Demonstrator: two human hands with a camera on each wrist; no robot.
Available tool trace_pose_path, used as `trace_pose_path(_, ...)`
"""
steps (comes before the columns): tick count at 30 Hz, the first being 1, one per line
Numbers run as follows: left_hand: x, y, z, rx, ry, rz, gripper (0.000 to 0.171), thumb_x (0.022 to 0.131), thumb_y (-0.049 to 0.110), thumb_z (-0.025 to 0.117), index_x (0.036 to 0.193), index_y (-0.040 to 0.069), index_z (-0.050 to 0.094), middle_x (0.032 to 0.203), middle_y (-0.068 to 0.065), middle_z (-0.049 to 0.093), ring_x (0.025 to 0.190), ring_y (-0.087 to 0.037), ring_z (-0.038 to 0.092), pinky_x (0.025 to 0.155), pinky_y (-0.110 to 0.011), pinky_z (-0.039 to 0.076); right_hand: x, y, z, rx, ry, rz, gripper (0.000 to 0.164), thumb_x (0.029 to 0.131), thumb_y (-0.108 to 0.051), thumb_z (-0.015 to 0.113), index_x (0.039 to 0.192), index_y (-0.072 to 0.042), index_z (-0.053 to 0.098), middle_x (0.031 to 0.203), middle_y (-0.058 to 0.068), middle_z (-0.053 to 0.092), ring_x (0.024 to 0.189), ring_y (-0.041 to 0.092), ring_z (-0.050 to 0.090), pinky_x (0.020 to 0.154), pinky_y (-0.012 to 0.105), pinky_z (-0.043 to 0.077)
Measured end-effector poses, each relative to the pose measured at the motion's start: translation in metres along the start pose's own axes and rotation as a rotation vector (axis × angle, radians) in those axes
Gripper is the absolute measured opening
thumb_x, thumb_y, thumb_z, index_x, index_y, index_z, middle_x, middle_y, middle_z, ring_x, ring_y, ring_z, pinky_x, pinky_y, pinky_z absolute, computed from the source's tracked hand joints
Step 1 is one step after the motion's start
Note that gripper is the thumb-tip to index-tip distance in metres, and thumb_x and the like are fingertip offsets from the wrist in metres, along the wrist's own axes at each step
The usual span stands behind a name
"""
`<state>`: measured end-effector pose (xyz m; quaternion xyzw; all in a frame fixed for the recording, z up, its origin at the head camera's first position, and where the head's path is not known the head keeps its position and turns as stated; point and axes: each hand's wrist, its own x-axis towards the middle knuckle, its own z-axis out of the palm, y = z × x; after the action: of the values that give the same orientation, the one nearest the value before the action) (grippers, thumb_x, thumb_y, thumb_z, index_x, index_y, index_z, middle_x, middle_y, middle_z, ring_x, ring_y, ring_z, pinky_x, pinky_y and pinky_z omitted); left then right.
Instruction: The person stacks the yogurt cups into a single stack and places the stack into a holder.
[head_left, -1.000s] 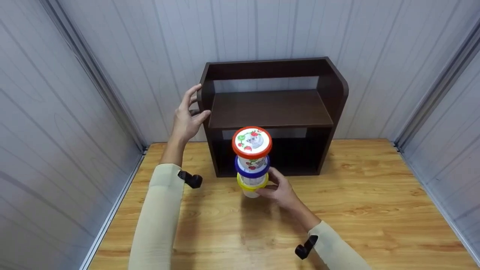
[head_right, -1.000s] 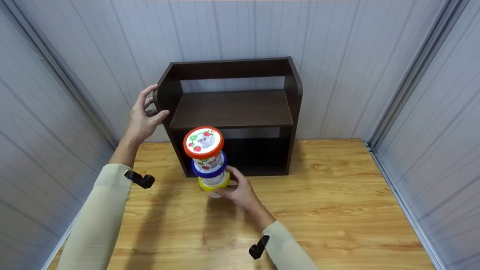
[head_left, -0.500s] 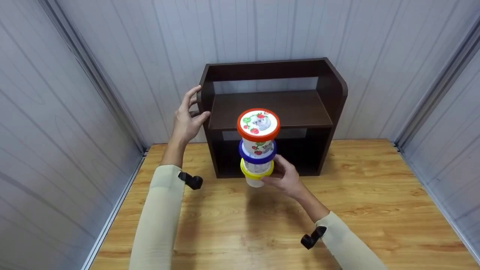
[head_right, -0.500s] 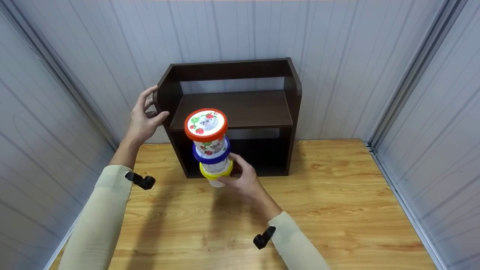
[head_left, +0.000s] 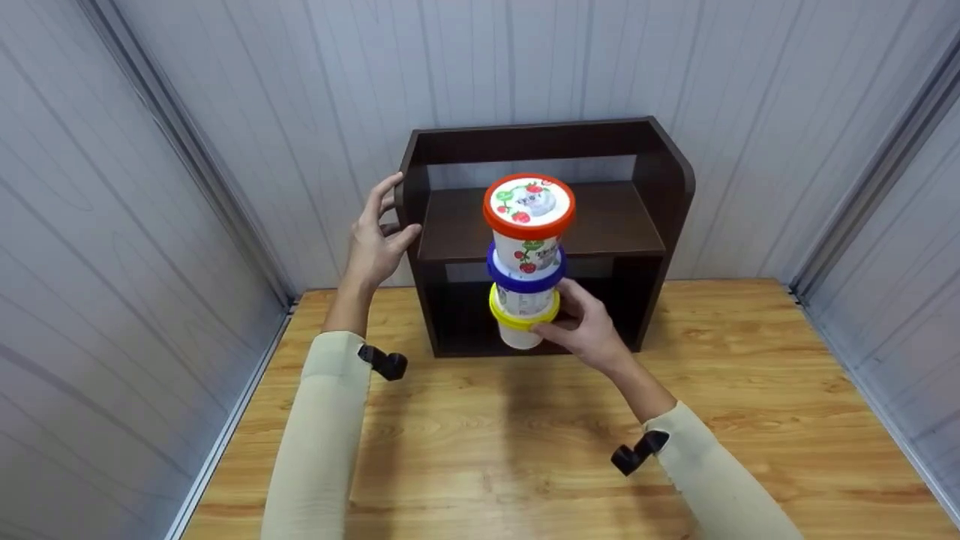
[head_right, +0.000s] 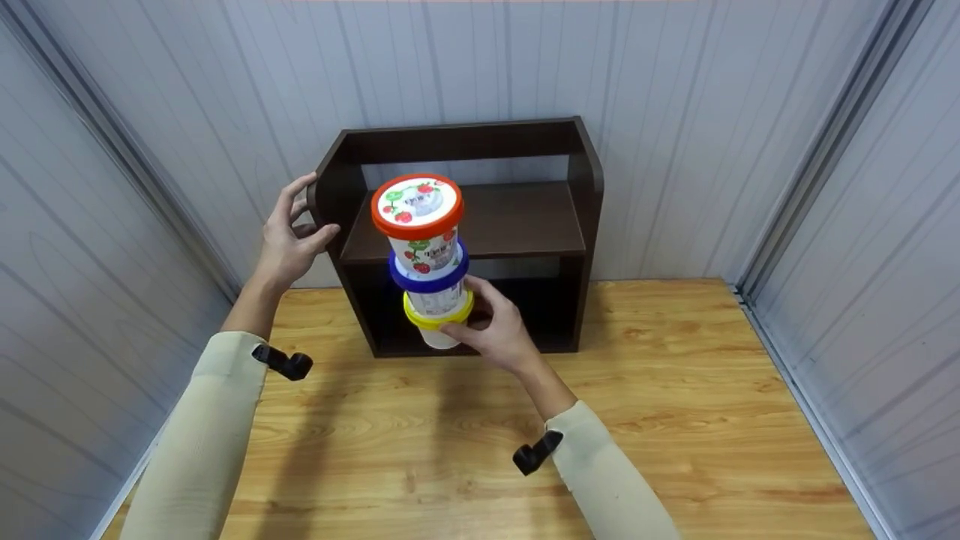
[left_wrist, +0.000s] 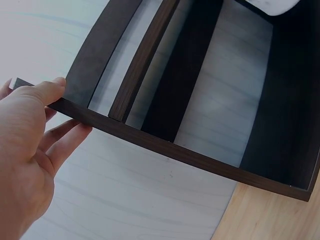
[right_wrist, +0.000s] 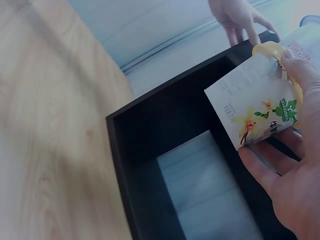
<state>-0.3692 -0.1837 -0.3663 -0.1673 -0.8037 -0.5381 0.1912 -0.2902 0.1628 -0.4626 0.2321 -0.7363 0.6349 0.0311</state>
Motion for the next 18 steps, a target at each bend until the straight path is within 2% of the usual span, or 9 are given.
trace_pose_path(3, -0.004, -0.007, 0.004, 0.0, 0.004, 0.0, 0.077, 0.106, -0.002, 0.073, 0.171, 0.025, 0.044, 0.169, -0.017, 0.056, 0.153, -0.039, 0.061, 0.121, -0.059, 0.059, 0.001, 0.0, -0.004, -0.031, 0.0, 0.002, 0.076, 0.096, -0.004, 0.088, 0.163, -0.003, 0.052, 0.156, 0.023, 0.066, 0.139, 0.033, 0.071, 0.105, 0.028, 0.066)
trace_pose_path(6, -0.005, -0.007, 0.004, 0.005, 0.004, -0.006, 0.076, 0.107, -0.001, 0.073, 0.171, 0.027, 0.044, 0.168, -0.019, 0.056, 0.146, -0.046, 0.066, 0.12, -0.06, 0.06, 0.005, -0.005, -0.007, -0.059, 0.002, 0.002, 0.075, 0.097, -0.005, 0.088, 0.163, -0.004, 0.053, 0.156, 0.022, 0.066, 0.14, 0.037, 0.069, 0.105, 0.028, 0.066)
trace_pose_path(9, -0.005, -0.007, 0.004, 0.015, 0.007, -0.009, 0.077, 0.107, -0.001, 0.073, 0.171, 0.028, 0.044, 0.168, -0.02, 0.056, 0.142, -0.05, 0.069, 0.119, -0.06, 0.061, 0.01, -0.01, -0.009, -0.08, 0.006, -0.001, 0.075, 0.097, -0.004, 0.087, 0.164, -0.005, 0.053, 0.157, 0.02, 0.067, 0.14, 0.037, 0.069, 0.106, 0.028, 0.065)
trace_pose_path(12, -0.005, -0.007, 0.003, 0.018, 0.012, -0.006, 0.077, 0.106, -0.001, 0.073, 0.171, 0.027, 0.044, 0.166, -0.019, 0.058, 0.142, -0.047, 0.069, 0.119, -0.059, 0.061, 0.015, -0.015, -0.012, -0.092, 0.008, -0.006, 0.075, 0.098, -0.005, 0.086, 0.165, -0.007, 0.052, 0.158, 0.019, 0.066, 0.142, 0.036, 0.068, 0.107, 0.03, 0.065)
trace_pose_path(18, -0.004, -0.008, 0.003, 0.021, 0.014, -0.014, 0.077, 0.106, -0.002, 0.073, 0.171, 0.028, 0.044, 0.17, -0.017, 0.055, 0.15, -0.041, 0.063, 0.121, -0.057, 0.06, 0.026, -0.026, -0.016, -0.089, 0.027, -0.016, 0.075, 0.099, -0.007, 0.086, 0.165, -0.008, 0.052, 0.158, 0.018, 0.067, 0.139, 0.032, 0.069, 0.107, 0.029, 0.065)
